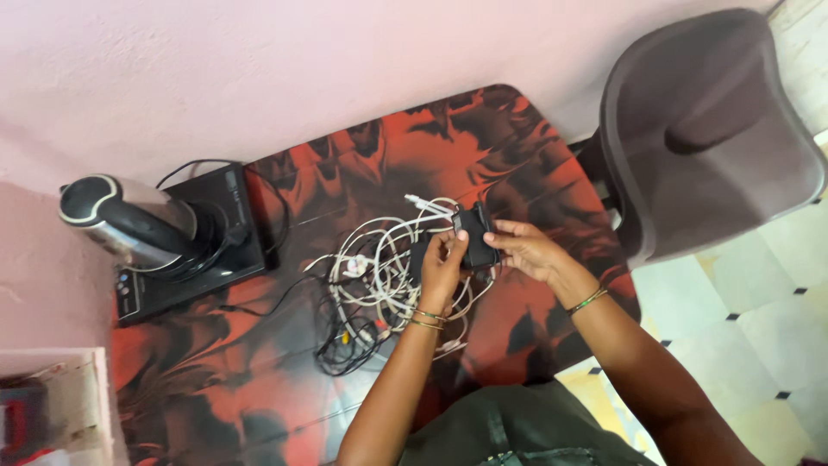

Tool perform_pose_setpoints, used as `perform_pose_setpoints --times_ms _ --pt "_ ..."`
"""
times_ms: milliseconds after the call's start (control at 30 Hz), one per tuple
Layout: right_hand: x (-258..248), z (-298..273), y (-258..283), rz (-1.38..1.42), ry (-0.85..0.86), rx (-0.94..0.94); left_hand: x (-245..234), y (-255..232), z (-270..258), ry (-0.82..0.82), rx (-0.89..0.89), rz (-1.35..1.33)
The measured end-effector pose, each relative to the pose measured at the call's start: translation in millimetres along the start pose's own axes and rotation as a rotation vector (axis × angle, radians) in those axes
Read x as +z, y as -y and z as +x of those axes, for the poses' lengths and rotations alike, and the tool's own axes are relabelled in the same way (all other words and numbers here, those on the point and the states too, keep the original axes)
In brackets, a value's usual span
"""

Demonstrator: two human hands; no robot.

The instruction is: The person untangles a pile of white and black charging cables and adapters on a table. They separate the cables, coil some of them, and place the adapters on the table surface.

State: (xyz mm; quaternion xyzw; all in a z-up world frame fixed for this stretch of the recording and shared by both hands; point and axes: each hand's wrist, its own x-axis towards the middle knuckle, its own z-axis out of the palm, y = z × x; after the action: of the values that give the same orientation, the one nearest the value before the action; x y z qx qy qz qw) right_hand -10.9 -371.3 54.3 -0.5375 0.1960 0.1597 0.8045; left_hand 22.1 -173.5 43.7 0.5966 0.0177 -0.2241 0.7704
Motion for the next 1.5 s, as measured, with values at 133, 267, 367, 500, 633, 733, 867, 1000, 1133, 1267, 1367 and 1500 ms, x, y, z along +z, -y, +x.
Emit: perform_pose_setpoints --times_ms 133,267,367,500,633,733,867,1000,1133,1267,1367,1500 --pt "-65 37 38 0.045 0.017 0.008 38 11 40 -0.003 -0.078 -0.091" --pt "-137 104 64 0.037 -0.013 -0.011 52 38 65 -0.03 -0.21 -0.218" --pt "-184 168 71 0.029 -0.067 -0.01 45 71 46 -0.067 -0.262 -0.199" --pt "-223 248 65 -0.028 -0.204 0.044 28 103 8 -0.242 -0.204 -0.262" --pt "-231 303 57 -0.125 -0.279 0.056 11 114 -11 -0.445 -0.198 -0.173" --pt "-230 324 53 -0.203 -0.248 0.056 8 110 -14 -0.487 -0.188 -0.2" --pt "-229 338 53 -0.263 -0.215 0.032 16 100 -9 -0.482 -0.18 -0.158" --pt "-225 344 57 -0.385 -0.231 0.008 30 94 1 -0.456 -0.176 -0.139" --pt "-220 336 59 -0.449 -0.23 0.02 41 91 8 -0.398 -0.181 -0.164" --pt "-215 322 62 -0.417 -0.258 -0.002 43 90 11 -0.353 -0.187 -0.162" --pt "-219 306 59 -0.342 -0.311 -0.042 38 95 10 -0.352 -0.189 -0.157" --pt "-219 273 39 -0.197 -0.452 -0.239 25 110 4 -0.367 -0.153 -0.186"
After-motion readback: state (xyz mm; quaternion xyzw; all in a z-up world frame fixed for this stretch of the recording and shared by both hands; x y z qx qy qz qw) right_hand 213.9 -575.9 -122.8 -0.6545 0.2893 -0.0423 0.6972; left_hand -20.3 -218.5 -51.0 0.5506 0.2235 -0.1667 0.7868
